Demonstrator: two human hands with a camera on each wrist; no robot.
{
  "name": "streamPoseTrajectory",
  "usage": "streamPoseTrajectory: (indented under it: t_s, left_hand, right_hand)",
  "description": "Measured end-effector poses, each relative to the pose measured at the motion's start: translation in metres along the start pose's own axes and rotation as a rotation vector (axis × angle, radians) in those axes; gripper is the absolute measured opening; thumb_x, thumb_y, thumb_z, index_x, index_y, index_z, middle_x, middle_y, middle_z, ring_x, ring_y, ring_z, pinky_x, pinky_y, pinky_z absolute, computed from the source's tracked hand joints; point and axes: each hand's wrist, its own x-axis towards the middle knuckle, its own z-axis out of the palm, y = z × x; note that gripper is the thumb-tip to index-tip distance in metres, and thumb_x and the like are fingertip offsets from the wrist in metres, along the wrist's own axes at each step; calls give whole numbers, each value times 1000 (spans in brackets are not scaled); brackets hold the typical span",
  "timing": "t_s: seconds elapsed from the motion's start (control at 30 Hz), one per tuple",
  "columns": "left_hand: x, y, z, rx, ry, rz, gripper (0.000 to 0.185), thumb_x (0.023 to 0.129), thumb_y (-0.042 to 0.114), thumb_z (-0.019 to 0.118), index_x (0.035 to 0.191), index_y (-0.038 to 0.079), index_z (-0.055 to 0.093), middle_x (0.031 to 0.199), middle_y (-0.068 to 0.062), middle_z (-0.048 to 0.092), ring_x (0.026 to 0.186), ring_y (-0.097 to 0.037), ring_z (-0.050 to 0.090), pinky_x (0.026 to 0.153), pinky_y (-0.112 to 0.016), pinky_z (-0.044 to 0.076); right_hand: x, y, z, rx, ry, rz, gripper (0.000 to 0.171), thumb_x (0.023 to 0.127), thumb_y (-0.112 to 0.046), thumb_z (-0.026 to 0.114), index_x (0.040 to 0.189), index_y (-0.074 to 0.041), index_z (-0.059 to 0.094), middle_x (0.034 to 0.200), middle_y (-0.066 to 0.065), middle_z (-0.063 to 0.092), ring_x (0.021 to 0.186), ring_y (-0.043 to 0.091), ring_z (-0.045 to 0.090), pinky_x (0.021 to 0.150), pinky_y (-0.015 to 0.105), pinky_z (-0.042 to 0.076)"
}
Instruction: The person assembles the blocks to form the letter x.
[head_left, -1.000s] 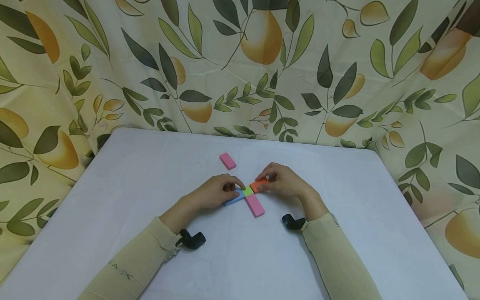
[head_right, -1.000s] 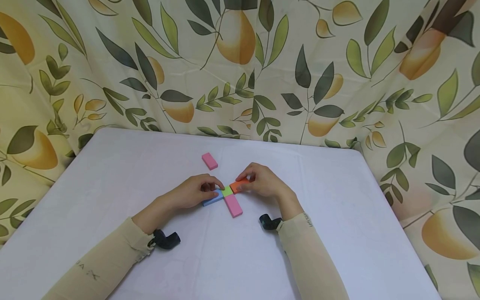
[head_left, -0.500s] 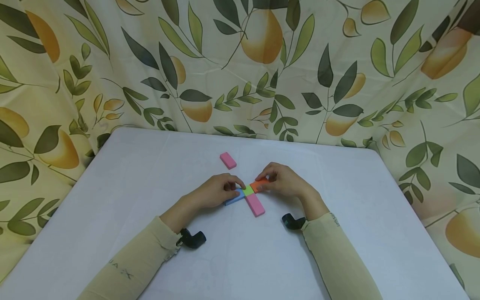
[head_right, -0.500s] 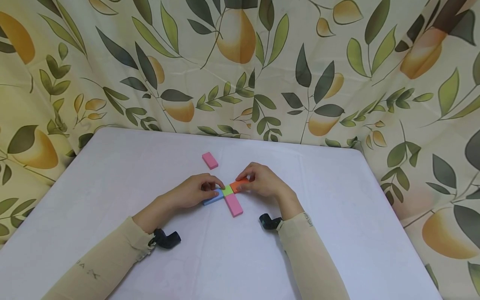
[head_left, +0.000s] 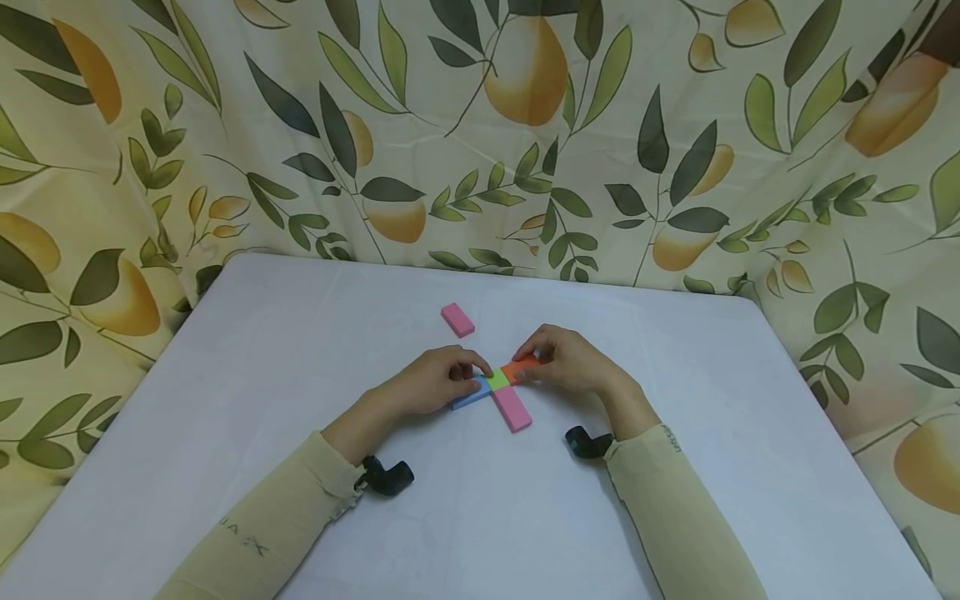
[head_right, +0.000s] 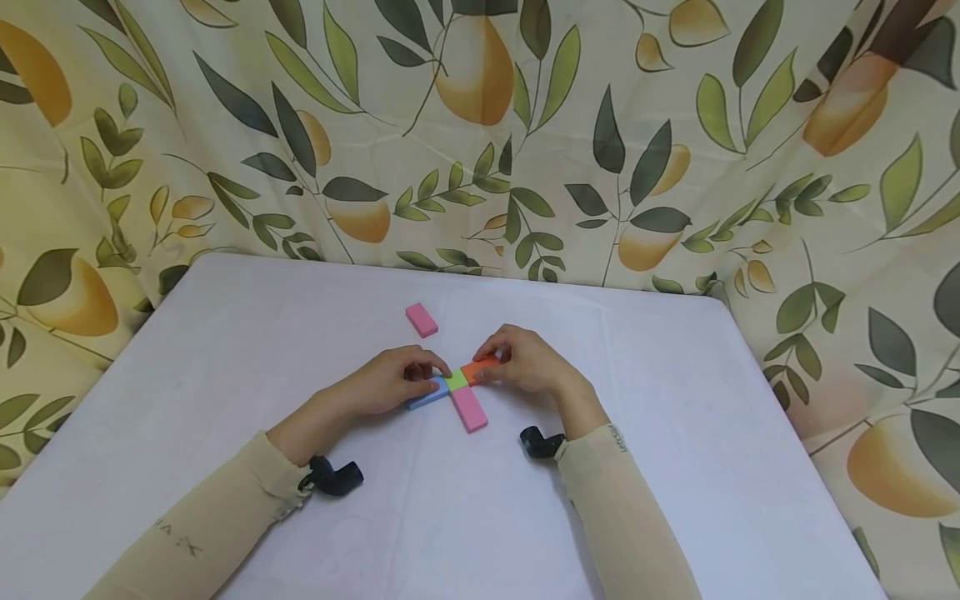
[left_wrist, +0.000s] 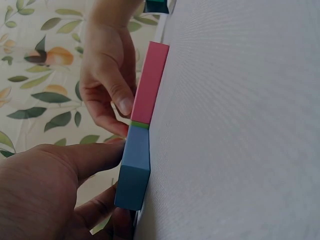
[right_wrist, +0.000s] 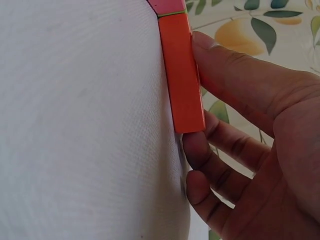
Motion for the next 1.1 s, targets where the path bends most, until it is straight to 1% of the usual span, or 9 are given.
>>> streamPoseTrajectory:
  t_s: [0.23, 0.37, 0.63, 0.87, 0.93, 1.1]
  left_hand:
    - [1, -1, 0, -14, -6, -8, 23, 93, 28, 64, 114, 37, 64, 95, 5, 57, 90, -15, 53, 75, -30, 46]
    - [1, -1, -1, -26, -7, -8, 23, 93, 28, 64, 114, 37, 64, 95, 4, 57, 91, -16, 53, 76, -31, 46]
    - [0, -3, 0, -29, -8, 2, 22, 93, 28, 63, 114, 37, 65, 95, 6, 57, 91, -15, 53, 76, -30, 47]
    - [1, -2, 1, -24, -13, -3, 23, 93, 28, 63, 114, 37, 64, 95, 5, 58, 91, -15, 53, 77, -30, 46]
    - [1, -2, 0, -24, -11, -1, 23, 93, 28, 63, 114, 37, 64, 95, 5, 58, 91, -15, 53, 77, -30, 47]
    - [1, -2, 0, -29, -9, 13, 23, 93, 28, 64, 115, 35, 64, 94, 4, 58, 90, -15, 54, 76, -30, 47]
  right_hand:
    - [-1, 0, 0, -8, -1, 5, 29, 76, -41, 81, 101, -30, 70, 103, -7, 61, 94, 19, 53, 81, 35, 44]
    - [-2, -2, 0, -4, -6, 4, 30, 77, -41, 80, 103, -30, 70, 105, -7, 60, 95, 19, 52, 81, 35, 43]
    - [-2, -4, 2, -9, -2, -8, 26, 77, -40, 80, 100, -30, 71, 105, -7, 60, 96, 18, 53, 82, 35, 44]
    - [-2, -4, 3, -68, -3, -45, 21, 81, -33, 78, 101, -32, 73, 106, -7, 59, 101, 16, 52, 85, 35, 45]
    - [-2, -4, 3, -83, 3, -57, 21, 81, -33, 78, 101, -32, 73, 106, -7, 59, 101, 15, 53, 85, 35, 45]
    - [-3, -6, 2, -80, 16, -85, 25, 80, -31, 79, 104, -31, 73, 107, -7, 59, 100, 14, 53, 85, 35, 45]
